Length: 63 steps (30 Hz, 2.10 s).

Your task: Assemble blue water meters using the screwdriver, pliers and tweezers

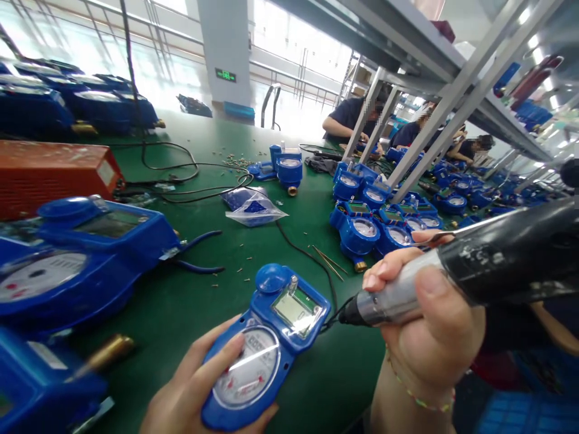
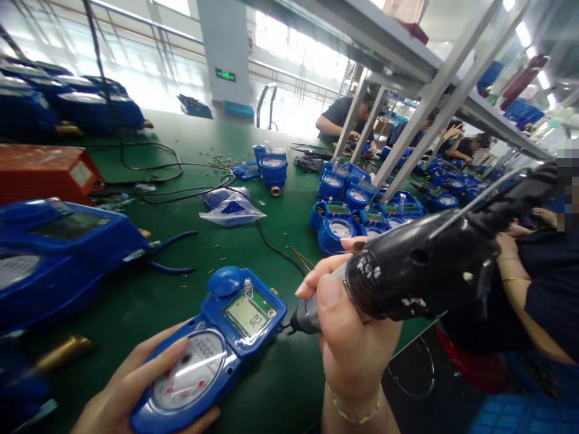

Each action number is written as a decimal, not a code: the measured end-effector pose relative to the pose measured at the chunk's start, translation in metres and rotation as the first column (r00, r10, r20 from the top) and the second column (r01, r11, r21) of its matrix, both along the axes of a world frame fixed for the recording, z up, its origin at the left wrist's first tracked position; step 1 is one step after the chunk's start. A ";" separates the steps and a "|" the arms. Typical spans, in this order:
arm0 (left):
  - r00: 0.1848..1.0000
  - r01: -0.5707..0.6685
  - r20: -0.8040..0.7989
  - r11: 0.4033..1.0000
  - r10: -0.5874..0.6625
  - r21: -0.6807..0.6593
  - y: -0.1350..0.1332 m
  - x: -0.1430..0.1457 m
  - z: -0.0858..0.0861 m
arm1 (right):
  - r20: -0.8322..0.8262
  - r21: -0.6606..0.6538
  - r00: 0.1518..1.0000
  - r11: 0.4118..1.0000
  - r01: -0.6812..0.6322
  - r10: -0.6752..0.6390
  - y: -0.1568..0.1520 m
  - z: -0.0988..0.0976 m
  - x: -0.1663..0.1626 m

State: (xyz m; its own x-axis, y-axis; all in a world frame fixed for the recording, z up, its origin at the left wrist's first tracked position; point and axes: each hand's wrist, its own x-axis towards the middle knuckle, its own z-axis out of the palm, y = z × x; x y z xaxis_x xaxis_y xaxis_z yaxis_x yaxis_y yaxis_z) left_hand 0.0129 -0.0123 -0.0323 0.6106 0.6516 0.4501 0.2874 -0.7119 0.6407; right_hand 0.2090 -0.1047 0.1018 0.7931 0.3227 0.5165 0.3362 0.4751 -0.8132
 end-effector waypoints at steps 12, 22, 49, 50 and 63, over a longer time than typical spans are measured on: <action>0.999 0.032 -0.025 0.999 -0.032 0.006 0.001 -0.003 -0.001 | 0.041 -0.067 0.996 0.995 -0.070 0.073 0.015 -0.008 -0.010; 0.998 0.013 -0.056 1.000 -0.012 0.024 0.001 -0.003 -0.006 | 0.073 -0.096 0.987 0.986 -0.138 0.145 0.013 -0.009 -0.013; 0.993 0.094 -0.091 0.986 -0.082 0.139 0.008 -0.006 -0.004 | 0.030 -0.093 0.993 0.989 -0.113 0.116 0.013 -0.004 -0.015; 0.992 0.096 -0.094 0.984 -0.082 0.150 0.008 -0.006 -0.003 | 0.043 -0.088 0.991 0.989 -0.122 0.127 0.013 -0.004 -0.014; 0.976 0.216 -0.059 0.972 -0.212 0.091 0.018 -0.016 -0.002 | 0.123 0.137 0.990 0.986 -0.093 0.076 -0.008 0.038 0.022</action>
State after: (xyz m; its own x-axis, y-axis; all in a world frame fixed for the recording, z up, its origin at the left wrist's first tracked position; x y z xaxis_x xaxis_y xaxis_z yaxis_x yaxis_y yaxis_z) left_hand -0.0033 0.0057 -0.0345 0.7539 0.4585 0.4704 0.1509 -0.8178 0.5553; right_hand 0.2306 -0.1124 0.1398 0.6978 0.3028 0.6491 0.3787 0.6133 -0.6932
